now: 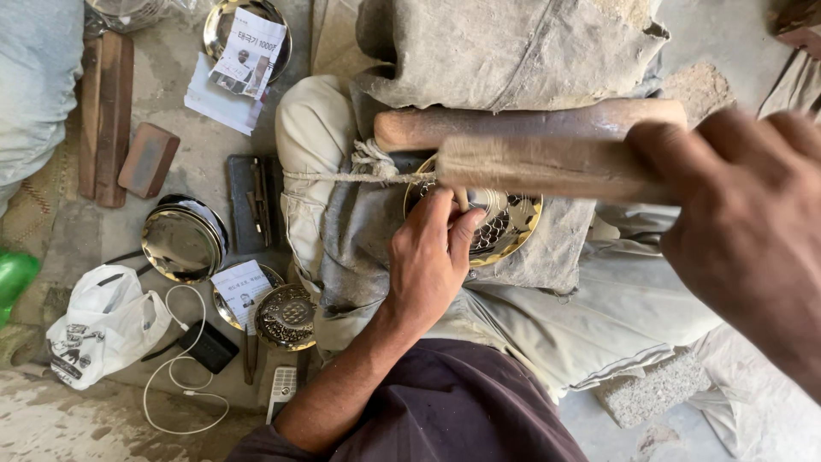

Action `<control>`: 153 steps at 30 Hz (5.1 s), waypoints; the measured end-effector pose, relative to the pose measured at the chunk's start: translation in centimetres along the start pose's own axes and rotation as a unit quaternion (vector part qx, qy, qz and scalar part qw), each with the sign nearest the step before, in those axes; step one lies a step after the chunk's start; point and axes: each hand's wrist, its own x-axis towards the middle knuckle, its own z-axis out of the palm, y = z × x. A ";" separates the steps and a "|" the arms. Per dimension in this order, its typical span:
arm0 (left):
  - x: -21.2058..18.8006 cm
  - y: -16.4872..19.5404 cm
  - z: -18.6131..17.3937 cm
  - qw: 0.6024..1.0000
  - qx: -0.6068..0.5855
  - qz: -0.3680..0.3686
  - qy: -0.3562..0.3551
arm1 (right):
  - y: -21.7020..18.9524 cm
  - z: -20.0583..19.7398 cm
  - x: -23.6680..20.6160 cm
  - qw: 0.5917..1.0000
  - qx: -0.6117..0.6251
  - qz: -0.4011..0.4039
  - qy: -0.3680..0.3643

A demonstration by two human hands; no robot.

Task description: The person sits on the floor with a brass plate resting on their lap, holding a small punch against the plate's patterned surface and striking it with a wooden mallet to emboss the decorative design. They reposition the punch repeatedly across the plate while working.

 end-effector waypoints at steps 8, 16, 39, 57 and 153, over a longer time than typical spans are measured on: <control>-0.2 0.1 -0.3 1.000 0.001 0.020 0.011 | 1.0 1.5 -0.9 0.998 -0.020 -0.052 0.029; -0.4 -0.5 0.2 1.000 0.003 0.009 -0.007 | 0.9 2.2 -1.2 0.859 0.342 0.365 -0.112; -0.1 0.1 -0.4 0.999 0.005 -0.004 -0.035 | 0.3 1.2 -1.2 0.999 0.044 -0.014 -0.023; -0.4 -0.1 -1.0 0.998 0.012 -0.008 -0.058 | -0.4 2.6 0.4 0.998 0.051 0.015 -0.018; 5.8 -0.7 -2.7 0.941 0.017 0.092 -0.325 | 2.5 10.5 -8.0 0.904 0.276 0.289 -0.149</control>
